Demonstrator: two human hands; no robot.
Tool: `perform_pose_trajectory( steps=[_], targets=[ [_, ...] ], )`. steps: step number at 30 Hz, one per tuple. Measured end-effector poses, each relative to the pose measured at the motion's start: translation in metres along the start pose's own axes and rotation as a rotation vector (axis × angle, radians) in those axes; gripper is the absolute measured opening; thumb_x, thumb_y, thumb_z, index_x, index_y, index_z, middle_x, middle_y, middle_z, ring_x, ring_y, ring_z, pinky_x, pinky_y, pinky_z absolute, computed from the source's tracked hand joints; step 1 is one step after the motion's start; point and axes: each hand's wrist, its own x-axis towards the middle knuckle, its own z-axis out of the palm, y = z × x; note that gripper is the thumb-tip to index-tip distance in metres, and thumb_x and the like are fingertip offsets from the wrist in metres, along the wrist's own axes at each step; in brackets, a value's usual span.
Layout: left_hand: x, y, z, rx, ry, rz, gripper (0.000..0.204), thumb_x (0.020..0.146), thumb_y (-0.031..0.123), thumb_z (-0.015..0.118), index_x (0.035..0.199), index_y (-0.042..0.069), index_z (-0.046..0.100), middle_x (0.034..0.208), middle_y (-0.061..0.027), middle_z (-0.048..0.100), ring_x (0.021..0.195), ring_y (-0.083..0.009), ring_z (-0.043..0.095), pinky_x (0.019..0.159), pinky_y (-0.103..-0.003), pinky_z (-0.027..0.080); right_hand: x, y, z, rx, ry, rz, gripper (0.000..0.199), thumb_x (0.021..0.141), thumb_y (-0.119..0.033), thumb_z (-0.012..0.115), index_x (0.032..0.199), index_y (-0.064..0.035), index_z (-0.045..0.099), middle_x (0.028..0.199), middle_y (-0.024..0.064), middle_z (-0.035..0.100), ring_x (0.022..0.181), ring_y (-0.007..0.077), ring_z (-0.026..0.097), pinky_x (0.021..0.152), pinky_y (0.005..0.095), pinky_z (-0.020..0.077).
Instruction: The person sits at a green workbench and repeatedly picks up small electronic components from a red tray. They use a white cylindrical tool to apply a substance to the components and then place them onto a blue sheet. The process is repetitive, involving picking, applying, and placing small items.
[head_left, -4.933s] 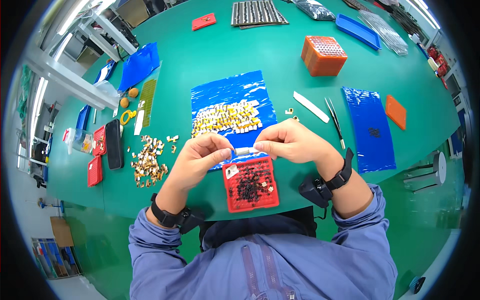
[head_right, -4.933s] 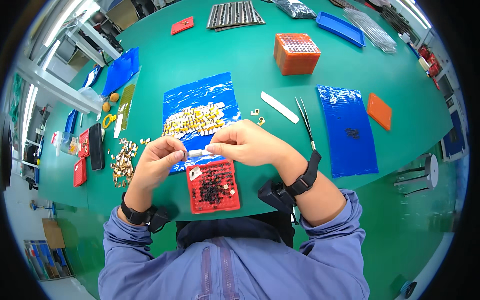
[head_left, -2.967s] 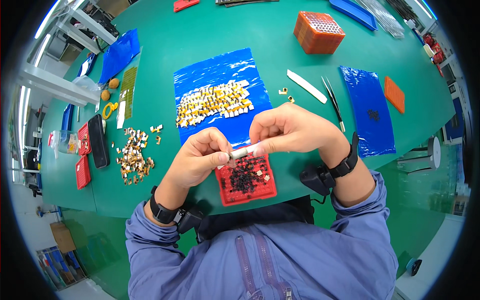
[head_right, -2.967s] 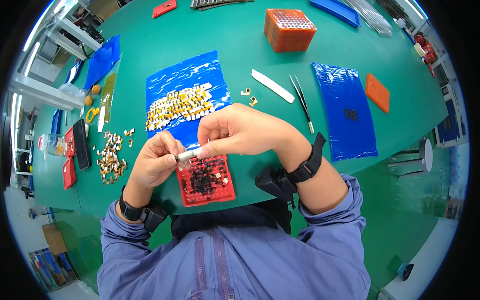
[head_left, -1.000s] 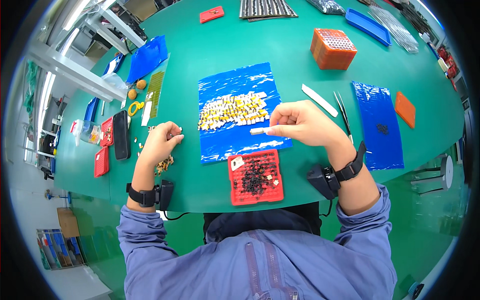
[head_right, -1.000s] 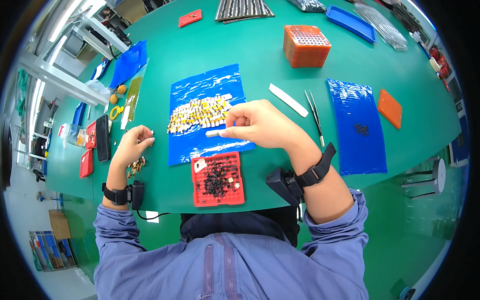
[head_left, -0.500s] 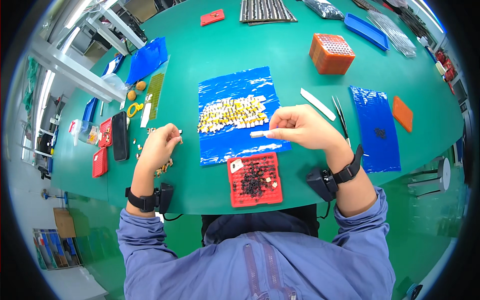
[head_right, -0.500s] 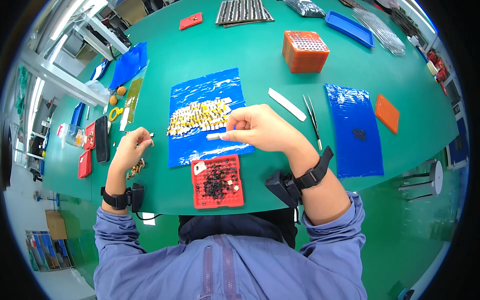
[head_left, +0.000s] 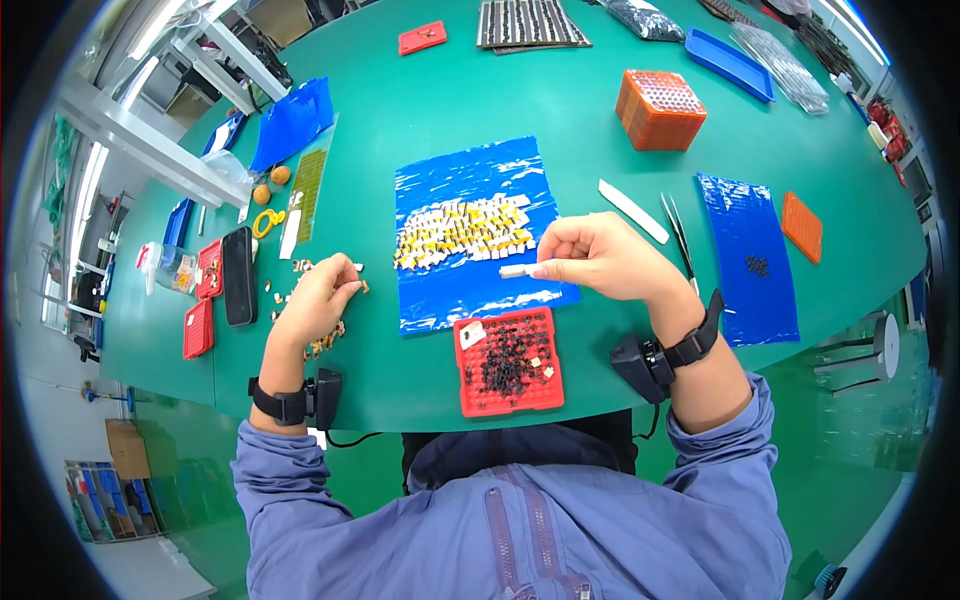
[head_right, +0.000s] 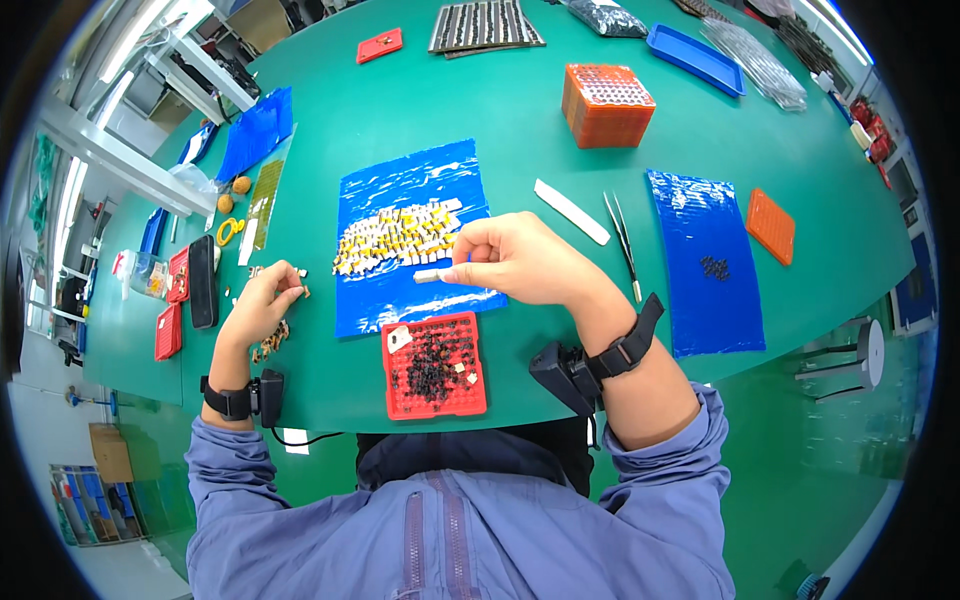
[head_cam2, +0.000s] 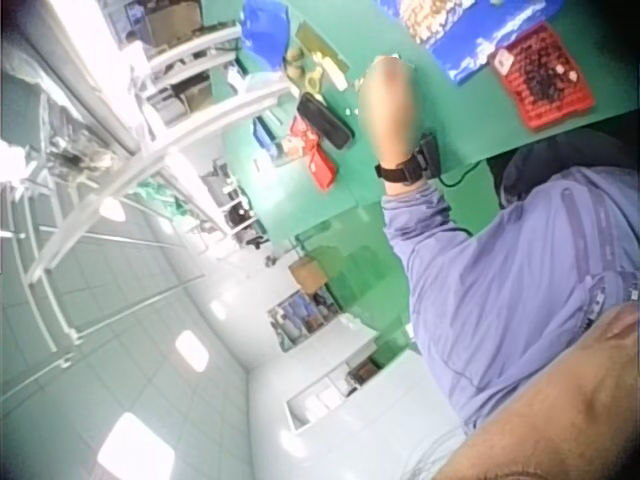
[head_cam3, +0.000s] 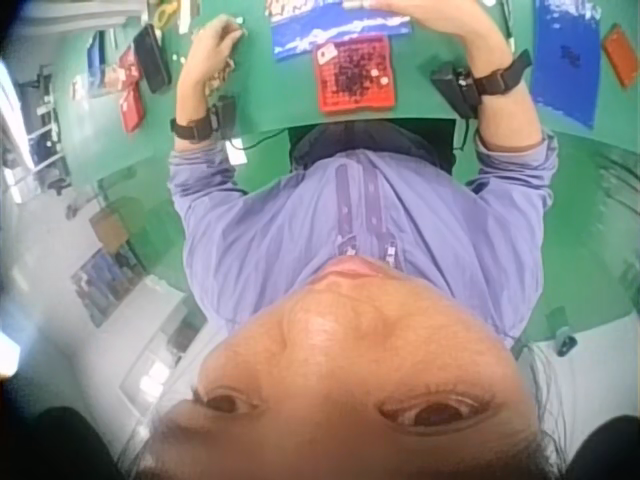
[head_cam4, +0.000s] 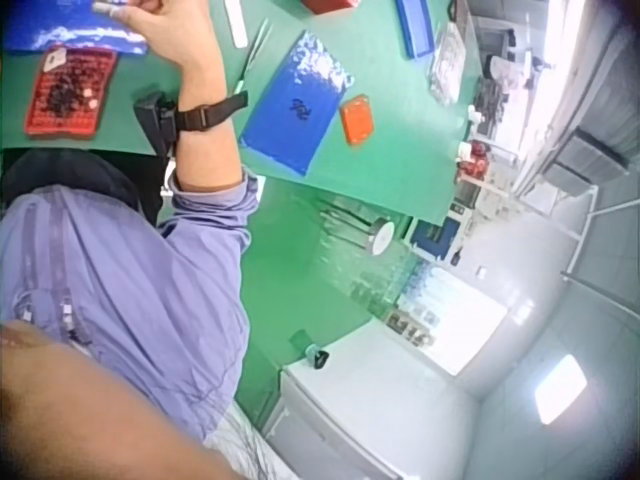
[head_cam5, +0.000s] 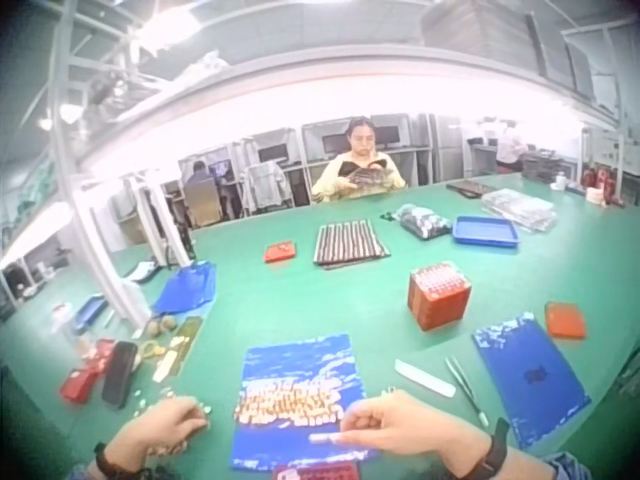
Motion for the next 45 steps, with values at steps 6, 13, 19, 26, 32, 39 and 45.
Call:
perform_pose_trajectory(
  steps=[6, 13, 19, 26, 32, 39, 45],
  targets=[
    [-0.015, 0.04, 0.006, -0.386, -0.017, 0.135, 0.007, 0.088, -0.002, 0.054, 0.094, -0.001, 0.055, 0.082, -0.0037, 0.057, 0.084, -0.0096, 0.057, 0.073, -0.023, 0.046, -0.004, -0.006, 0.002, 0.041, -0.041, -0.008, 0.012, 0.08, -0.012, 0.069, 0.083, -0.0022, 0.063, 0.064, -0.0038, 0.055, 0.058, 0.0021, 0.046, 0.05, 0.0185, 0.0342],
    [-0.015, 0.09, 0.026, -0.737, -0.127, 0.406, 0.004, 0.087, 0.001, 0.056, 0.089, -0.001, 0.057, 0.092, -0.0057, 0.054, 0.081, -0.0102, 0.051, 0.072, -0.023, 0.042, -0.006, -0.007, 0.011, 0.174, -0.108, -0.025, 0.015, 0.082, -0.016, 0.067, 0.085, -0.0021, 0.062, 0.062, -0.0046, 0.05, 0.056, 0.0021, 0.041, 0.048, 0.0205, 0.0314],
    [-0.002, 0.104, 0.051, -1.15, -0.244, 0.157, 0.006, 0.091, 0.007, 0.053, 0.091, 0.001, 0.055, 0.074, -0.0044, 0.061, 0.067, -0.0098, 0.059, 0.063, -0.023, 0.047, -0.007, -0.019, 0.013, 0.133, -0.067, -0.037, 0.016, 0.085, -0.017, 0.063, 0.082, -0.0009, 0.065, 0.059, -0.0057, 0.046, 0.054, 0.0024, 0.037, 0.047, 0.0216, 0.0291],
    [-0.001, 0.093, 0.074, -1.601, -0.324, 0.059, 0.013, 0.092, 0.009, 0.054, 0.1, 0.001, 0.059, 0.084, -0.0043, 0.061, 0.077, -0.0092, 0.057, 0.069, -0.023, 0.047, -0.006, -0.017, 0.018, 0.1, -0.032, -0.01, 0.022, 0.089, -0.022, 0.06, 0.085, -0.0009, 0.066, 0.058, -0.0015, 0.05, 0.054, 0.0046, 0.04, 0.047, 0.0235, 0.0322],
    [-0.003, 0.092, 0.077, -1.677, -0.372, 0.06, 0.011, 0.091, 0.007, 0.054, 0.101, 0.002, 0.057, 0.082, -0.0049, 0.061, 0.075, -0.0104, 0.058, 0.068, -0.024, 0.048, -0.006, -0.02, 0.02, 0.097, -0.071, -0.007, 0.021, 0.088, -0.02, 0.06, 0.085, -0.0011, 0.067, 0.06, -0.0002, 0.053, 0.055, 0.0045, 0.043, 0.049, 0.023, 0.0344],
    [-0.001, 0.092, 0.084, -1.841, -0.462, 0.089, 0.005, 0.09, 0.005, 0.054, 0.093, 0.005, 0.05, 0.082, -0.0057, 0.059, 0.074, -0.0126, 0.059, 0.068, -0.025, 0.049, -0.008, -0.014, 0.021, 0.145, -0.056, -0.078, 0.011, 0.082, -0.01, 0.067, 0.085, 0.0004, 0.065, 0.069, 0.0007, 0.058, 0.057, 0.0048, 0.045, 0.049, 0.0208, 0.0342],
    [0.0, 0.089, 0.086, -1.878, -0.46, 0.156, 0.007, 0.09, 0.006, 0.055, 0.091, 0.005, 0.048, 0.081, -0.0059, 0.056, 0.074, -0.0143, 0.06, 0.069, -0.027, 0.049, -0.007, -0.019, 0.019, 0.165, -0.057, -0.014, 0.013, 0.078, -0.011, 0.072, 0.084, -0.0008, 0.065, 0.066, -0.0029, 0.05, 0.056, 0.0037, 0.04, 0.049, 0.0205, 0.0301]
  ],
)
